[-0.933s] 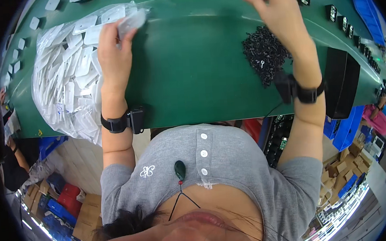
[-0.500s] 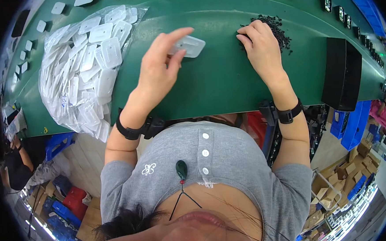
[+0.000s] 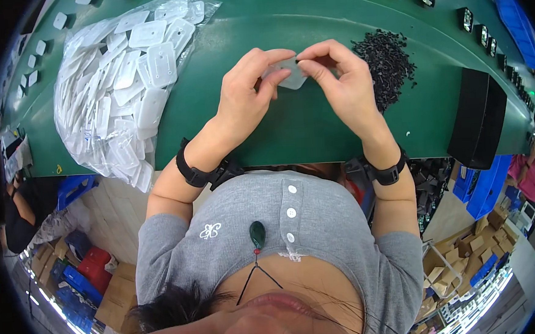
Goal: Assembling small black components into white plastic rectangular housings on a factory assembly line.
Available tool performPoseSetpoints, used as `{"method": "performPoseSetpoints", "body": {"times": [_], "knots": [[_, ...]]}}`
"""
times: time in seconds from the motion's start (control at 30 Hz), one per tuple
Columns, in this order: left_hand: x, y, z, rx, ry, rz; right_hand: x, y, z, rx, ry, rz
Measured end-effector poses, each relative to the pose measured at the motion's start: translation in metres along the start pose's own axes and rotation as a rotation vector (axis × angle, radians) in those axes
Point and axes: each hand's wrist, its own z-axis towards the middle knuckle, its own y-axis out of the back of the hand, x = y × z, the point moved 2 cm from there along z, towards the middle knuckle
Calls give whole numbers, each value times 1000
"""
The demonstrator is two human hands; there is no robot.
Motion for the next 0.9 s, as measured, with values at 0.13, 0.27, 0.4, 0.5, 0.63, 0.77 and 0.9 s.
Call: {"method": "performPoseSetpoints", "body": {"times": [0.13, 0.27, 0.4, 0.5, 0.63, 0.77, 0.9], "knots": [[7, 2, 1, -63, -131, 106, -6, -12, 5, -12, 9, 71], [6, 3, 2, -69, -124, 165, -7, -17, 9, -48, -4, 134], [8, 5, 4, -64, -102, 138, -5, -11, 14, -35, 117, -188], [11, 4, 3, -49, -91, 117, -6, -9, 14, -28, 92, -238], [6, 3, 2, -3, 272, -206, -3, -7, 12, -41, 48, -287], [14, -1, -1, -95, 390, -537, 1, -10, 11, -95, 112, -341], [18, -2, -1, -30, 458, -658, 2, -15, 11, -97, 178, -342]]}}
